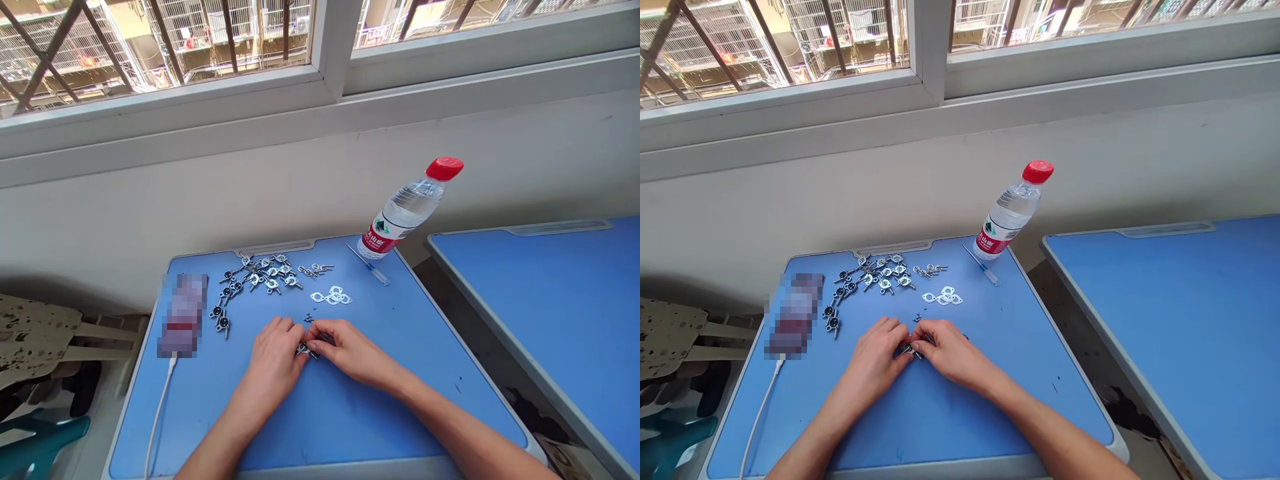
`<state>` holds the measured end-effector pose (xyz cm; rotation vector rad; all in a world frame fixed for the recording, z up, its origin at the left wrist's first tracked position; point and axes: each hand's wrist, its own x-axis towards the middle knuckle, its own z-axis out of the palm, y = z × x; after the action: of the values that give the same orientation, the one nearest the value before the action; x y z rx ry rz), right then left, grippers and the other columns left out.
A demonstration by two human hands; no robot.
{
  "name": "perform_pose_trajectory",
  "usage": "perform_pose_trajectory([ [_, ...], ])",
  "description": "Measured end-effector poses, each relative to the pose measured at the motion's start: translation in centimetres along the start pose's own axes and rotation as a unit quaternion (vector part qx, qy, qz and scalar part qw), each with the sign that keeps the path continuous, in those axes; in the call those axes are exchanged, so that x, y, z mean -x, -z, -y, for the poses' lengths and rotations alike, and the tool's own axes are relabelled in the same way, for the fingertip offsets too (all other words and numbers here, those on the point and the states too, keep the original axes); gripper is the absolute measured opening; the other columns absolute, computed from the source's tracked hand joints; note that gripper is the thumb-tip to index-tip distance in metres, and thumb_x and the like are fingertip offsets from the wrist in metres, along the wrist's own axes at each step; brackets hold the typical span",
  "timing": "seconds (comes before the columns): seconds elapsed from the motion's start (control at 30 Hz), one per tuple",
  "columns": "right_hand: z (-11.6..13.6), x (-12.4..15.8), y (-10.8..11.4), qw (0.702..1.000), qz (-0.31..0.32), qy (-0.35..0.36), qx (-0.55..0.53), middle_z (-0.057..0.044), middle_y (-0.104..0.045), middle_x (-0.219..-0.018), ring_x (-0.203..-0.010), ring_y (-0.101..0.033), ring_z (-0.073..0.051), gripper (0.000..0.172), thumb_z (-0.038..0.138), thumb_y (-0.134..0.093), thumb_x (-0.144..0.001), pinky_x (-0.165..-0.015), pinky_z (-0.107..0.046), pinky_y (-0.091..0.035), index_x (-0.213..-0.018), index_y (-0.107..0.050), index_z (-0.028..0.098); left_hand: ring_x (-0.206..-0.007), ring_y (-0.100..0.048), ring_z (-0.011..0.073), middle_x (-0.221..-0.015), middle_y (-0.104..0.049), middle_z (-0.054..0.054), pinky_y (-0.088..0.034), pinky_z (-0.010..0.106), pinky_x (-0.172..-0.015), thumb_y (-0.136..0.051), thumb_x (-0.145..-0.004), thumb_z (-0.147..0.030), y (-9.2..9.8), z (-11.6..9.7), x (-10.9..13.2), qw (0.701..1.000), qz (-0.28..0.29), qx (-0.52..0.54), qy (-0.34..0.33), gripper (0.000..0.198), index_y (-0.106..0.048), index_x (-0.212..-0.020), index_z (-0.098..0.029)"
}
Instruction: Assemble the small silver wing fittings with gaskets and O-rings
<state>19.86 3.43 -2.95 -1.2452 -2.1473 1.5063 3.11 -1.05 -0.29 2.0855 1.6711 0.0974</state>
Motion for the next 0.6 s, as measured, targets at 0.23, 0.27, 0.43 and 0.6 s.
perform_pose_trajectory([
  [0.23,-0.9,-0.4,0.0,1.000,0.003,-0.009,-0.017,0.004,-0.052,-0.065,-0.062,-0.042,-0.011,0.012,0.020,-0.053,-0.086,-0.057,-0.023,-0.032,-0.079,-0.062,0.016,-0.090,-0.055,0.0221,-0.092,-0.062,0.003,-0.040,0.032,-0.071,-0.061,-0.090,-0.018,-0.1,0.1,0.0,1.000,-0.003,-0.001,-0.002,0.004,-0.060,-0.086,-0.020],
  [0.27,-0.8,-0.4,0.1,1.000,0.006,-0.010,-0.009,0.004,-0.052,-0.065,-0.062,-0.042,-0.011,0.012,0.020,-0.053,-0.086,-0.057,-0.023,-0.031,-0.079,-0.062,0.016,-0.090,-0.055,0.0223,-0.092,-0.062,0.003,-0.040,0.032,-0.071,-0.062,-0.090,-0.019,-0.1,0.1,0.0,1.000,-0.004,0.000,-0.002,0.004,-0.060,-0.086,-0.020],
  [0.43,0.3,0.1,0.6,0.999,0.011,-0.001,0.034,0.003,-0.058,-0.069,-0.066,-0.048,-0.013,0.015,0.015,-0.051,-0.088,-0.060,-0.023,-0.035,-0.077,-0.061,0.017,-0.089,-0.055,0.0224,-0.091,-0.061,0.003,-0.041,0.032,-0.072,-0.061,-0.090,-0.018,-0.1,0.1,0.0,1.000,-0.011,0.000,-0.004,0.005,-0.060,-0.086,-0.020],
  [0.6,0.6,0.3,0.4,0.990,-0.017,0.080,0.111,-0.001,-0.063,-0.079,-0.073,-0.056,-0.015,0.019,0.008,-0.048,-0.089,-0.067,-0.026,-0.040,-0.078,-0.060,0.017,-0.089,-0.056,0.0221,-0.092,-0.061,0.003,-0.043,0.032,-0.075,-0.060,-0.090,-0.016,-0.1,0.1,0.0,1.000,-0.002,0.002,-0.001,0.006,-0.061,-0.087,-0.021],
])
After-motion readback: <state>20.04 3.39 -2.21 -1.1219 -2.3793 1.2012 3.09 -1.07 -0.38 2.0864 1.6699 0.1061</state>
